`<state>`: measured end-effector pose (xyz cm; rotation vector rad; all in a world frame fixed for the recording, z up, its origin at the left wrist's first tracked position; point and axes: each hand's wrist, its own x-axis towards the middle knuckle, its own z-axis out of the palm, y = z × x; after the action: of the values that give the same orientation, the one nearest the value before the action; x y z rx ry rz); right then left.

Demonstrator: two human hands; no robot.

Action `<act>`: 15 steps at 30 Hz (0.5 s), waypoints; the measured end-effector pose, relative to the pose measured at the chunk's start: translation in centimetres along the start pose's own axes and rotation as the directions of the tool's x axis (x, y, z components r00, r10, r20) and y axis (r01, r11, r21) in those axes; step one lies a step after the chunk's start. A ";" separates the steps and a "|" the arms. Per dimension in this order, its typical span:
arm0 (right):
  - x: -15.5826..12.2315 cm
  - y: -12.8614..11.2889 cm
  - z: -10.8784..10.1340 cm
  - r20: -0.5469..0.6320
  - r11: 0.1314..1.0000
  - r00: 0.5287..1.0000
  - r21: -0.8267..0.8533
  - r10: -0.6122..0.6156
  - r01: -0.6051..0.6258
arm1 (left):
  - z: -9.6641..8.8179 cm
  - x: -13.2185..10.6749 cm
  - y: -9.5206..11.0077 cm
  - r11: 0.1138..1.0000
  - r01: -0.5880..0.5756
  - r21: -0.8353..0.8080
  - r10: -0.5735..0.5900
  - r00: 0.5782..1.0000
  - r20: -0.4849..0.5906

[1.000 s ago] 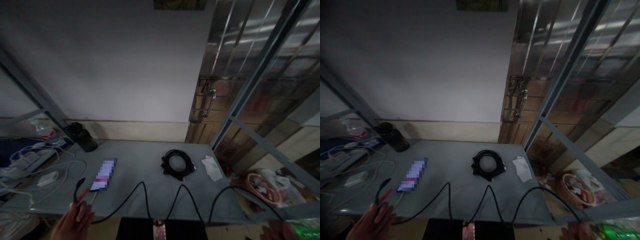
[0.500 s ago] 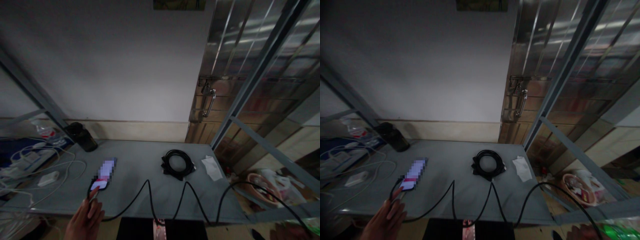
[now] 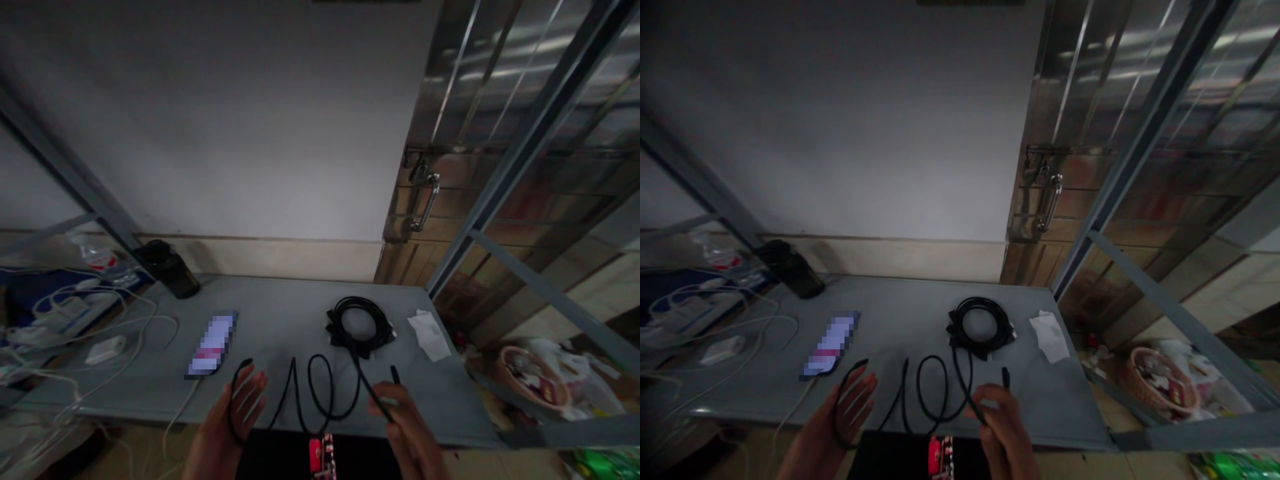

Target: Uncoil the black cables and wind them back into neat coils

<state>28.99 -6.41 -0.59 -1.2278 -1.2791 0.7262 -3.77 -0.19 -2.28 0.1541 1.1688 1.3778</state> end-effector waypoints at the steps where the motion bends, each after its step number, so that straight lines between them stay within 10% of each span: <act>1: 0.3 0.4 1.2 0.112 0.999 0.993 0.015 -0.030 0.029 | 0.1 0.3 -0.4 0.999 0.037 0.008 -0.038 0.999 0.034; 5: 1.8 2.0 4.9 0.477 0.989 0.867 0.037 -0.144 0.144 | 1.5 0.9 -1.8 0.990 0.122 0.077 -0.135 0.972 0.191; 15: 5.4 1.6 9.5 0.640 0.979 0.763 -0.081 -0.091 0.185 | 6.8 1.3 -1.7 0.978 0.203 -0.044 -0.179 0.931 0.320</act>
<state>21.38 1.54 -1.85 -1.0051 -1.9900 1.0042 1.85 3.99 -0.91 0.1924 0.8402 1.1733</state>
